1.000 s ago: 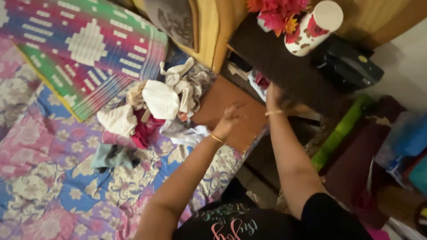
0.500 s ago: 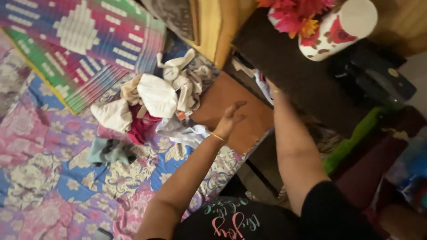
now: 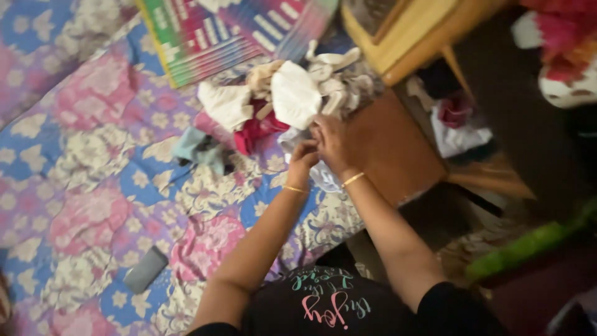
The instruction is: The recorder is folding and organizing multiple pieces of clothing on a bed and near a desk.
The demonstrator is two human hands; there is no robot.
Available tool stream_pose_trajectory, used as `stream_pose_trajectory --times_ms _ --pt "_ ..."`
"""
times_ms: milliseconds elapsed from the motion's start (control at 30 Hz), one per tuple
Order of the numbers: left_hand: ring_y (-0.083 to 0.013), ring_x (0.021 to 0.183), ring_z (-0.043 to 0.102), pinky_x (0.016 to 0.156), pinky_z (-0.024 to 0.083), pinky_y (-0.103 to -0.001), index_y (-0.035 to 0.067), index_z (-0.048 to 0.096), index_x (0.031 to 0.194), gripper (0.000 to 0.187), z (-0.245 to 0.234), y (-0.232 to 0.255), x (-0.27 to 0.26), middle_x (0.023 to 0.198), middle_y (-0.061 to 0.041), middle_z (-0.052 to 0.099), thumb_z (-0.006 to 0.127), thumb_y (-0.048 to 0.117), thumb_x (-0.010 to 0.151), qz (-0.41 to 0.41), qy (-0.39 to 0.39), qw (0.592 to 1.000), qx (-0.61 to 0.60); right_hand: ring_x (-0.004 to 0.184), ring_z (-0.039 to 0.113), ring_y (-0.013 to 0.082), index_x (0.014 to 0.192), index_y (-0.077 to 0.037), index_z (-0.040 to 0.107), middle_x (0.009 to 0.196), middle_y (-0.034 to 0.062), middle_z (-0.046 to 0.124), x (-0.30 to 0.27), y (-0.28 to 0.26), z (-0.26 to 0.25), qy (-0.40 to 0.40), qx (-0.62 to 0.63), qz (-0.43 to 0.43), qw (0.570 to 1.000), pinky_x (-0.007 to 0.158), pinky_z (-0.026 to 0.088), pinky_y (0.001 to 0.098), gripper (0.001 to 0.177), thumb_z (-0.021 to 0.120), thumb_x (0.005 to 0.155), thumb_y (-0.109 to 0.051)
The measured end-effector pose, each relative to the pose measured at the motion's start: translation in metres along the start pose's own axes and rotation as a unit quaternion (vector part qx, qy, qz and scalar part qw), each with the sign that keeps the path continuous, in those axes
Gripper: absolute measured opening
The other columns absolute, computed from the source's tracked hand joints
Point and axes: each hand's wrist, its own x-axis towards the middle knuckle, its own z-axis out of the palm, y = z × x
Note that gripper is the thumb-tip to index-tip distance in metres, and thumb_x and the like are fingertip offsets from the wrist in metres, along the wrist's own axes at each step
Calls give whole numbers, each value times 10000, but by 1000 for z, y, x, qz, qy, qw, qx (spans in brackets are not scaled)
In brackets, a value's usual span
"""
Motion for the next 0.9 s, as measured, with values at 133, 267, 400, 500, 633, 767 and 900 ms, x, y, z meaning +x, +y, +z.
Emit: stream_pose_trajectory --times_ms 133,267,400,500,633,767,900 --pt "-131 932 570 767 453 -280 88 676 1129 268 -82 8 -10 1071 -9 634 643 -9 882 60 62 994 -70 1190 606 359 1273 -52 638 1251 161 648 14 -29 75 -102 46 -82 990 1042 491 480 331 614 945 -91" --pt "-116 920 597 796 508 -273 106 653 1109 243 -136 20 -34 1052 2 651 621 30 880 48 181 979 -75 1200 598 375 993 -54 692 1262 187 647 31 -74 125 -229 33 -145 962 1033 445 513 198 633 825 -141" --pt "-127 901 589 787 535 -292 97 657 1142 269 -182 -11 -47 1034 -10 613 608 57 881 23 236 968 -76 1268 588 355 841 -73 740 1347 166 637 14 -41 196 -229 -153 -220 936 1121 267 626 142 650 766 -154" --pt "-189 962 585 819 531 -334 53 601 1245 380 -207 -29 -60 1126 -83 598 675 27 873 72 219 966 -114 1284 602 306 1013 -55 765 1374 123 649 1 -54 197 -256 -103 -152 949 1197 225 630 211 659 831 -69" --pt "-204 1225 548 914 569 -359 62 445 1364 748 -211 -7 -71 1320 -89 550 809 -8 715 150 237 956 89 1230 607 314 1023 -77 789 1309 135 676 14 -144 111 -266 1 -86 960 1163 248 621 233 736 797 -65" --pt "-312 1341 445 1060 455 -382 7 268 1492 1132 -206 22 -78 1472 -184 406 965 31 601 240 240 922 184 1145 651 244 1103 -66 780 1199 108 721 10 -188 44 -255 305 91 913 1055 462 445 255 782 851 -26" --pt "-317 1432 447 1075 541 -401 -3 582 1407 676 -202 29 -72 1612 -176 332 854 -28 789 306 1 940 149 1281 597 199 1385 -71 589 1355 76 634 23 -228 -5 -138 565 172 795 1132 481 343 500 684 917 75"
